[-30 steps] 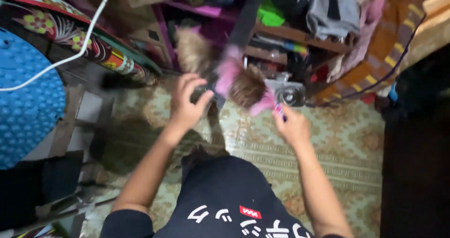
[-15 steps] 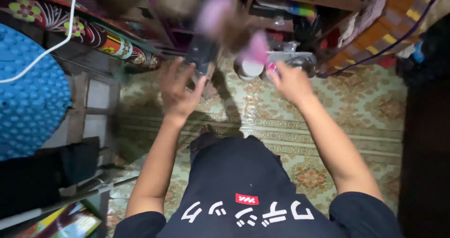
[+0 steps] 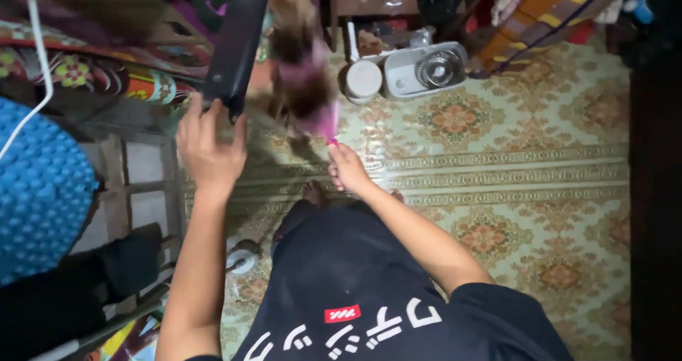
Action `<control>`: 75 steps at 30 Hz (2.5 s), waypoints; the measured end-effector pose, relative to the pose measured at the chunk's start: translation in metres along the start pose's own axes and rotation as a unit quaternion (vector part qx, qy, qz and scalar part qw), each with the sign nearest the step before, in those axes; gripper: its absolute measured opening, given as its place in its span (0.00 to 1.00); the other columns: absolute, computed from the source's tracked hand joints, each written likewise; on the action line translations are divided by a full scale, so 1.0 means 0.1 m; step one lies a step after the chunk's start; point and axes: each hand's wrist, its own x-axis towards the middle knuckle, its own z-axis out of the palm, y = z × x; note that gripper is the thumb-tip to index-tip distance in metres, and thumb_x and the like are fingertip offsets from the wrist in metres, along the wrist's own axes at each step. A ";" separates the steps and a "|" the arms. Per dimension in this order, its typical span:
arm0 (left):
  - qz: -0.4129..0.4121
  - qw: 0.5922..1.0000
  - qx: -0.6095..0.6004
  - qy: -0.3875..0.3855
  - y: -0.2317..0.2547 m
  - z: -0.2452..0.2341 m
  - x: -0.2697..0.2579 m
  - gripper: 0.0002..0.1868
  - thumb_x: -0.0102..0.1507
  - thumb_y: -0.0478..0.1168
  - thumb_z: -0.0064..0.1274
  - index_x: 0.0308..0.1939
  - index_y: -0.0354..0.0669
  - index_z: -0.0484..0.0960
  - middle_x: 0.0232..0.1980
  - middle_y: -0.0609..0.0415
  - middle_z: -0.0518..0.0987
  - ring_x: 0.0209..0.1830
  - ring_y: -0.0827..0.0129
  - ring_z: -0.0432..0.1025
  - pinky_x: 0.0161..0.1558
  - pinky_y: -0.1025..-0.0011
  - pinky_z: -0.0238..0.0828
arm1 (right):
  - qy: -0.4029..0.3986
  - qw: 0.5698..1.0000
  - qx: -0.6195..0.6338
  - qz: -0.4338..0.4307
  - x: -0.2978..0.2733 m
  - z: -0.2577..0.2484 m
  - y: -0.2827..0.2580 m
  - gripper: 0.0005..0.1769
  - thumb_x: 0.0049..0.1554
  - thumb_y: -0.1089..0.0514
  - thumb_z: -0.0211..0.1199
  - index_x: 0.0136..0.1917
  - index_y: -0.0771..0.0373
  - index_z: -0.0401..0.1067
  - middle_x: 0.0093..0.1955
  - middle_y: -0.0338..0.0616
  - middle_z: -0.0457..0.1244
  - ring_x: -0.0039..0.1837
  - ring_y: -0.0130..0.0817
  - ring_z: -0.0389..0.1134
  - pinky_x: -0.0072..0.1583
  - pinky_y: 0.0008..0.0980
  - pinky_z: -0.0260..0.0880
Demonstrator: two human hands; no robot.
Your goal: Dusting a poster, folding it, and then dusting the surfaces and interior of a wooden wardrobe using a feather duster.
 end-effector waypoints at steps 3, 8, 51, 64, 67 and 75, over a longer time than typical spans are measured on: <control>0.019 1.000 0.018 -0.008 0.06 0.06 -0.08 0.24 0.61 0.50 0.73 0.54 0.40 0.86 0.59 0.40 0.79 0.51 0.47 0.77 0.49 0.56 0.72 | -0.022 0.995 0.071 0.059 -0.14 0.14 -0.17 0.19 0.69 0.39 0.47 0.52 0.57 0.61 0.27 0.37 0.52 0.19 0.28 0.53 0.19 0.31 0.55; 0.047 0.999 0.018 -0.021 0.18 0.11 -0.18 0.27 0.61 0.56 0.73 0.54 0.42 0.87 0.59 0.42 0.80 0.52 0.52 0.78 0.50 0.61 0.71 | 0.002 0.990 0.130 0.054 -0.26 0.24 -0.23 0.21 0.69 0.40 0.48 0.52 0.61 0.62 0.28 0.38 0.52 0.20 0.26 0.54 0.20 0.27 0.56; 0.061 0.934 -0.242 -0.256 0.98 1.16 -0.52 0.13 0.71 0.37 0.56 0.55 0.29 0.81 0.57 0.33 0.76 0.61 0.41 0.68 0.67 0.50 0.64 | 0.348 0.889 -0.294 0.045 -1.80 -2.30 -0.07 0.24 0.62 0.34 0.48 0.52 0.53 0.73 0.43 0.53 0.70 0.50 0.55 0.71 0.49 0.49 0.65; 0.326 0.675 -0.232 -0.620 3.58 2.44 -0.72 0.21 0.62 0.47 0.54 0.60 0.57 0.81 0.60 0.53 0.80 0.57 0.54 0.77 0.58 0.58 0.73 | 0.490 0.856 -0.135 0.099 -3.49 -3.43 0.48 0.26 0.62 0.34 0.50 0.62 0.49 0.76 0.50 0.39 0.72 0.51 0.36 0.72 0.49 0.36 0.67; 0.381 0.638 -0.215 -0.634 4.06 2.62 -0.65 0.24 0.59 0.47 0.56 0.61 0.59 0.80 0.63 0.60 0.81 0.60 0.60 0.78 0.61 0.61 0.72 | 0.579 0.811 -0.073 0.043 -3.63 -3.49 0.94 0.20 0.60 0.36 0.58 0.44 0.53 0.75 0.38 0.38 0.68 0.42 0.30 0.68 0.45 0.31 0.61; 0.474 0.539 -0.246 -0.651 5.26 3.22 -0.73 0.21 0.64 0.47 0.54 0.61 0.54 0.80 0.63 0.53 0.79 0.61 0.54 0.75 0.61 0.58 0.70 | 0.660 0.726 0.002 0.191 -3.90 -3.76 1.15 0.24 0.56 0.30 0.55 0.56 0.42 0.78 0.47 0.43 0.73 0.51 0.44 0.74 0.51 0.39 0.69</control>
